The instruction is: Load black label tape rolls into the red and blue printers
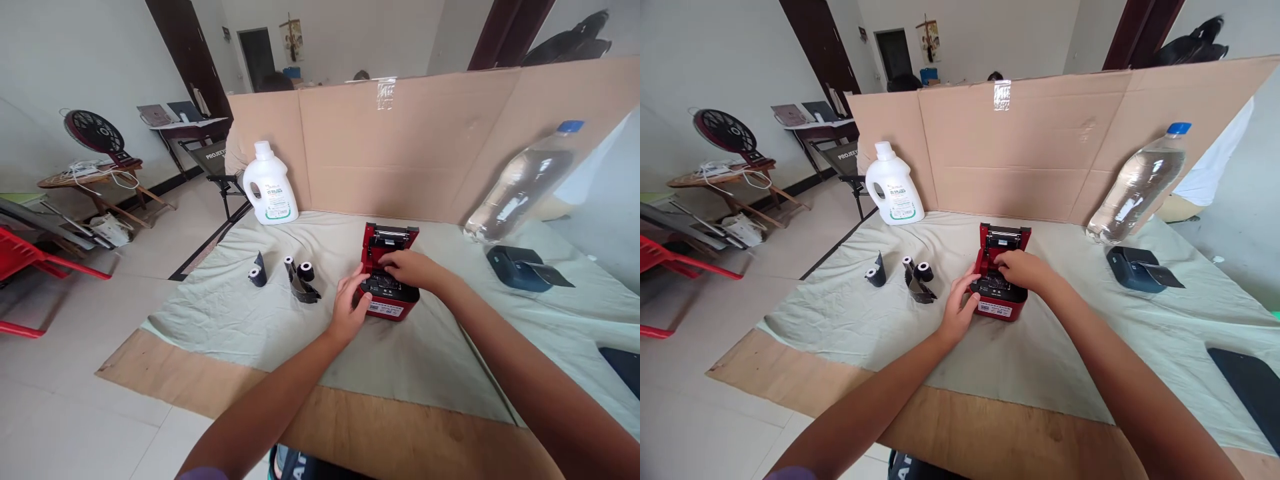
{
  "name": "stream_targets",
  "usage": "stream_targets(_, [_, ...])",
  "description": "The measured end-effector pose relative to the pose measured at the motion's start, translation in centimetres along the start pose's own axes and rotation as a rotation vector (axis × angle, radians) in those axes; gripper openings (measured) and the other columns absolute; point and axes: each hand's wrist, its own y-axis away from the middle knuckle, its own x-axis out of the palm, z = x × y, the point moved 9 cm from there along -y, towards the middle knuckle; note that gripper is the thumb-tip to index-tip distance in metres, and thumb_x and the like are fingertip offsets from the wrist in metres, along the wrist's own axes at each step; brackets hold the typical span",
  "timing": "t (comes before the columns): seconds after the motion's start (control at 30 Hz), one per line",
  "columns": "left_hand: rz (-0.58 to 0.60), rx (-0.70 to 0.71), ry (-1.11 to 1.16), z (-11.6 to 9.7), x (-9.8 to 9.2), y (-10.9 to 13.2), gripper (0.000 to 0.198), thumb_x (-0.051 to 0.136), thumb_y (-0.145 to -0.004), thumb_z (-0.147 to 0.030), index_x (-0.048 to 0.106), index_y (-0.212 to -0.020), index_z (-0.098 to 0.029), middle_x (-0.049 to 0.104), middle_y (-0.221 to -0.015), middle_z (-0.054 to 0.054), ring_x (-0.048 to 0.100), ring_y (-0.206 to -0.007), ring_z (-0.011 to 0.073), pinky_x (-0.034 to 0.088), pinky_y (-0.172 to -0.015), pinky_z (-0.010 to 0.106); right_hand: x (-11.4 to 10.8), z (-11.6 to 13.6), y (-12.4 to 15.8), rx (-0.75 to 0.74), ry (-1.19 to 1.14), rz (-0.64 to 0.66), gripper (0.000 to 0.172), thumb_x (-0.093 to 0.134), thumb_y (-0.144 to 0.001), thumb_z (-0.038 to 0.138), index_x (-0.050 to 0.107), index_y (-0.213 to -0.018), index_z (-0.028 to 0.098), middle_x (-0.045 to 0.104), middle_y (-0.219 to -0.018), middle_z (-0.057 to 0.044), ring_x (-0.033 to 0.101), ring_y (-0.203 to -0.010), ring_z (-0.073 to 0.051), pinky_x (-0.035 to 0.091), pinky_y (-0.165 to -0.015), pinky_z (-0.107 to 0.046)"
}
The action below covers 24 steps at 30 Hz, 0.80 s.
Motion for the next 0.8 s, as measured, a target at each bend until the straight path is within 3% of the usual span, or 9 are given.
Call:
stream_targets(0.07, [-0.013,0.011,0.000,-0.1,0.0,0.0,0.034,0.049,-0.097,-0.032,0.058,-0.129,-0.024,0.046,-0.152,0.006,0.043,-0.137,0.0231,0.038,-0.113,0.043,1.0,0.4,-1.4,0.061,0.149,0.205,0.029,0.057,-0.084,0.022,0.071,-0.109,0.023,0.073,-0.111,-0.008,0.066,-0.104,-0.031,0.049,-0.079,-0.038])
stream_targets(0.13, [-0.018,0.029,-0.001,-0.2,-0.1,0.0,0.033,0.049,-0.097,-0.033,0.058,-0.128,-0.024,0.048,-0.150,0.006,0.042,-0.137,0.0228,0.036,-0.114,0.044,1.6,0.9,-2.0,0.108,0.203,0.327,0.029,0.061,-0.081,0.024,0.071,-0.108,0.023,0.074,-0.108,-0.009,0.067,-0.098,-0.031,0.049,-0.073,-0.037])
stream_targets(0.3, [-0.032,0.071,-0.002,-0.8,-0.2,0.1,0.032,0.049,-0.097,-0.030,0.059,-0.127,-0.024,0.053,-0.145,0.005,0.045,-0.134,0.0224,0.036,-0.114,0.044,1.9,1.6,-2.2,0.145,0.214,0.372,0.025,0.062,-0.080,0.022,0.072,-0.102,0.018,0.074,-0.097,-0.012,0.069,-0.083,-0.029,0.049,-0.064,-0.034])
stream_targets(0.43, [-0.042,0.063,0.006,-1.0,-0.3,0.2,0.033,0.049,-0.097,-0.031,0.059,-0.127,-0.023,0.053,-0.145,0.006,0.045,-0.133,0.0236,0.037,-0.113,0.045,0.9,1.2,-1.4,0.057,0.121,0.235,0.018,0.059,-0.083,0.024,0.069,-0.097,0.020,0.073,-0.099,-0.008,0.067,-0.087,-0.024,0.051,-0.072,-0.033])
stream_targets(0.53, [-0.037,0.062,-0.004,-1.0,-0.3,0.2,0.033,0.048,-0.097,-0.032,0.059,-0.128,-0.023,0.052,-0.146,0.006,0.045,-0.134,0.0241,0.038,-0.113,0.046,-1.3,1.5,0.7,-0.072,-0.239,0.034,0.015,0.057,-0.086,0.034,0.066,-0.088,0.023,0.071,-0.084,-0.003,0.064,-0.074,-0.020,0.051,-0.064,-0.032])
stream_targets(0.6, [-0.029,0.067,-0.006,-1.0,-0.2,0.2,0.033,0.048,-0.097,-0.031,0.058,-0.128,-0.024,0.054,-0.144,0.006,0.046,-0.133,0.0243,0.039,-0.112,0.047,-3.0,1.8,2.4,-0.098,-0.491,-0.071,0.023,0.059,-0.086,0.045,0.064,-0.086,0.023,0.069,-0.081,-0.003,0.063,-0.070,-0.019,0.051,-0.059,-0.031])
stream_targets(0.7, [-0.035,0.084,-0.004,-1.0,-0.3,0.1,0.033,0.050,-0.096,-0.029,0.058,-0.127,-0.023,0.056,-0.141,0.007,0.047,-0.131,0.0247,0.039,-0.112,0.048,-5.0,3.6,3.6,-0.082,-0.756,-0.184,0.034,0.067,-0.080,0.052,0.063,-0.089,0.020,0.070,-0.084,-0.005,0.064,-0.072,-0.019,0.051,-0.061,-0.029])
stream_targets(0.8, [-0.046,0.119,-0.005,-1.3,-0.5,0.1,0.034,0.050,-0.095,-0.028,0.057,-0.128,-0.023,0.055,-0.143,0.006,0.046,-0.132,0.0230,0.038,-0.114,0.045,-5.9,6.5,1.8,-0.023,-0.856,-0.263,0.036,0.073,-0.072,0.047,0.061,-0.091,0.019,0.069,-0.076,-0.003,0.061,-0.061,-0.016,0.047,-0.056,-0.027])
